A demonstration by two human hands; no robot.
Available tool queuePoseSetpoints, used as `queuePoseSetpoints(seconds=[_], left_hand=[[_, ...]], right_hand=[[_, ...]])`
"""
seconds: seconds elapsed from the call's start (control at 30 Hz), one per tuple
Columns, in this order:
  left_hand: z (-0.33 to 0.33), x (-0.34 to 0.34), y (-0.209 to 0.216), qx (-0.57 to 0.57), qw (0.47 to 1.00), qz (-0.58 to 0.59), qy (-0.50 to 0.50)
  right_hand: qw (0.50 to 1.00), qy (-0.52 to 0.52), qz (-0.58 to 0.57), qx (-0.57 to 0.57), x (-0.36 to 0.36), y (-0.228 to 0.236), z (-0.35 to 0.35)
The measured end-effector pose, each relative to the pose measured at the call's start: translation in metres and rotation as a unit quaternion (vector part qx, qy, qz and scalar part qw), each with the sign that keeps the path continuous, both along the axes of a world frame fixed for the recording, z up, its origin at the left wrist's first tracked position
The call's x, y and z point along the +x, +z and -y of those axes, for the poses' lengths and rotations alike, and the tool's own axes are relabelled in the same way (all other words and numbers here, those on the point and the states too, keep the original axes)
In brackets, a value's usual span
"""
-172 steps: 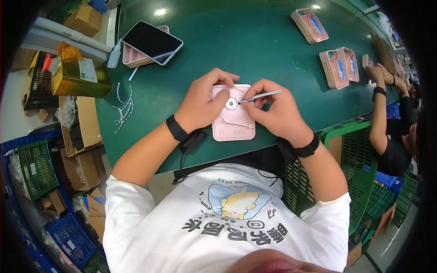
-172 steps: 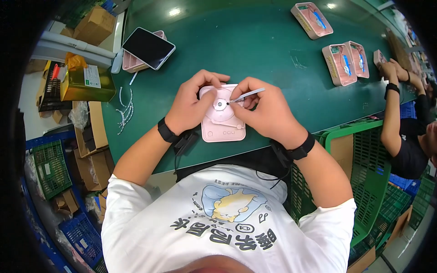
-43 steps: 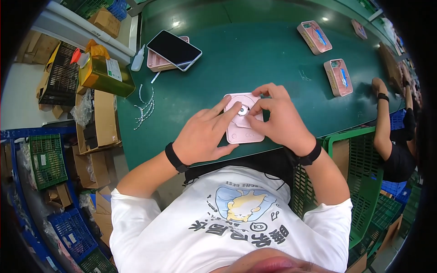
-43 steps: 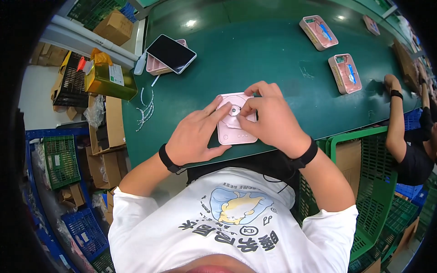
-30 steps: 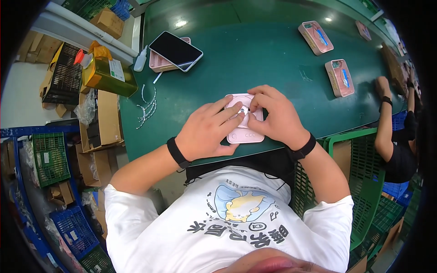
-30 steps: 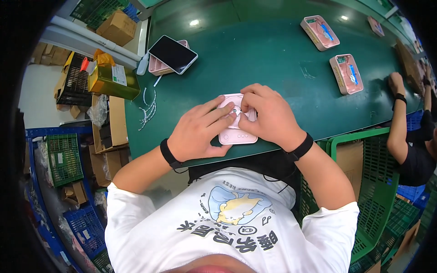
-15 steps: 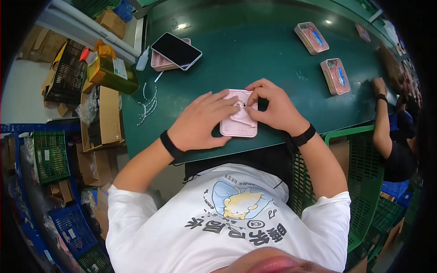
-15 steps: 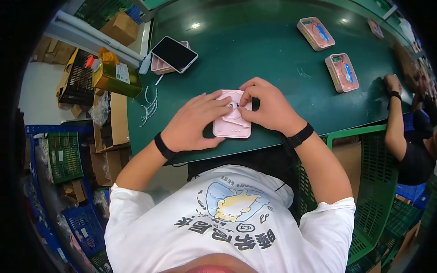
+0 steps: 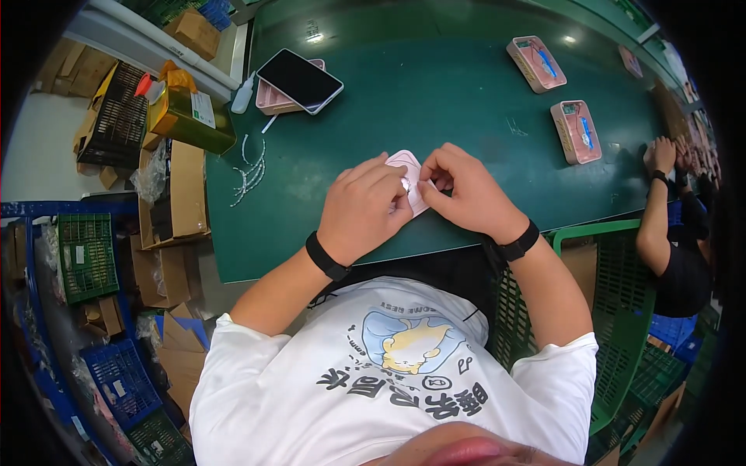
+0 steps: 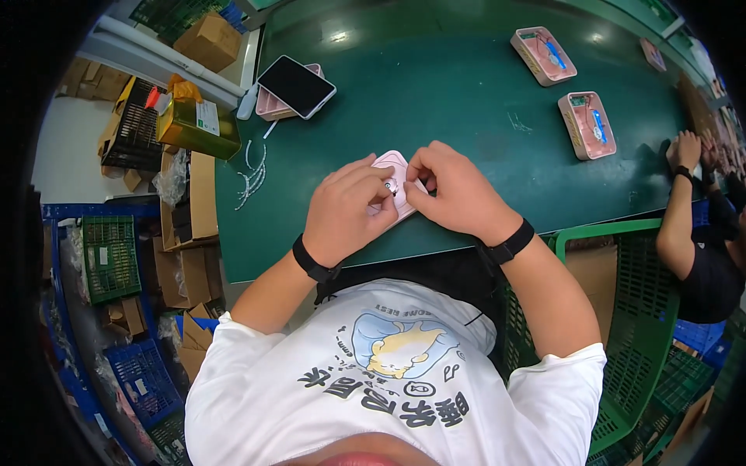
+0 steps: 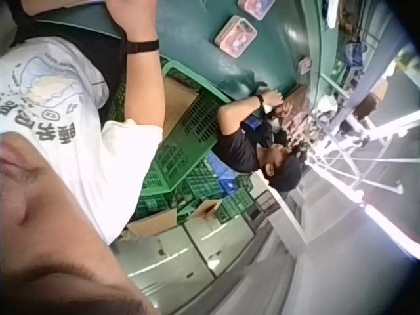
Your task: The person places a white component into a pink plastic housing, inserts a white strip, and sets the unit into a green crate. They then remove a cardboard divider from the crate and repeat the assembly process with more units.
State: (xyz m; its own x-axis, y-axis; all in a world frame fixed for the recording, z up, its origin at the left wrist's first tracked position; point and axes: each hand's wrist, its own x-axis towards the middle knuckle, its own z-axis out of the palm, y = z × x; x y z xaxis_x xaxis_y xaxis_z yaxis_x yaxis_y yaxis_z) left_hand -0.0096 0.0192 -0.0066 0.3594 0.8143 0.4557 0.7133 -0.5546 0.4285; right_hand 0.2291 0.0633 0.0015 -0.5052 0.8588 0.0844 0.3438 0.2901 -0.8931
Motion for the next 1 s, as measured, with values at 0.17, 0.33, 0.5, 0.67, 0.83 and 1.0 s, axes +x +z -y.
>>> queuePoseSetpoints(seconds=[0.17, 0.33, 0.5, 0.67, 0.83, 1.0], left_hand=[[-0.005, 0.004, 0.006, -0.016, 0.999, 0.032, 0.009], [-0.015, -0.001, 0.015, -0.14, 0.987, 0.084, 0.004], [-0.017, 0.002, 0.01, -0.139, 0.988, 0.069, 0.011], [-0.03, -0.006, 0.003, -0.202, 0.971, 0.124, 0.028], [-0.063, -0.007, 0.024, -0.341, 0.932, 0.123, -0.009], [-0.006, 0.01, 0.031, -0.157, 0.987, 0.008, -0.046]], right_hand=[[0.999, 0.002, 0.025, 0.025, -0.002, 0.001, 0.0], [0.999, 0.004, 0.029, 0.039, -0.001, -0.004, -0.001], [0.999, 0.007, 0.031, 0.044, 0.0, -0.007, -0.004], [0.998, 0.009, 0.031, 0.059, -0.002, -0.008, -0.008], [0.996, 0.0, 0.047, 0.071, 0.006, 0.003, -0.006], [0.992, 0.02, 0.067, 0.103, 0.035, 0.002, -0.011]])
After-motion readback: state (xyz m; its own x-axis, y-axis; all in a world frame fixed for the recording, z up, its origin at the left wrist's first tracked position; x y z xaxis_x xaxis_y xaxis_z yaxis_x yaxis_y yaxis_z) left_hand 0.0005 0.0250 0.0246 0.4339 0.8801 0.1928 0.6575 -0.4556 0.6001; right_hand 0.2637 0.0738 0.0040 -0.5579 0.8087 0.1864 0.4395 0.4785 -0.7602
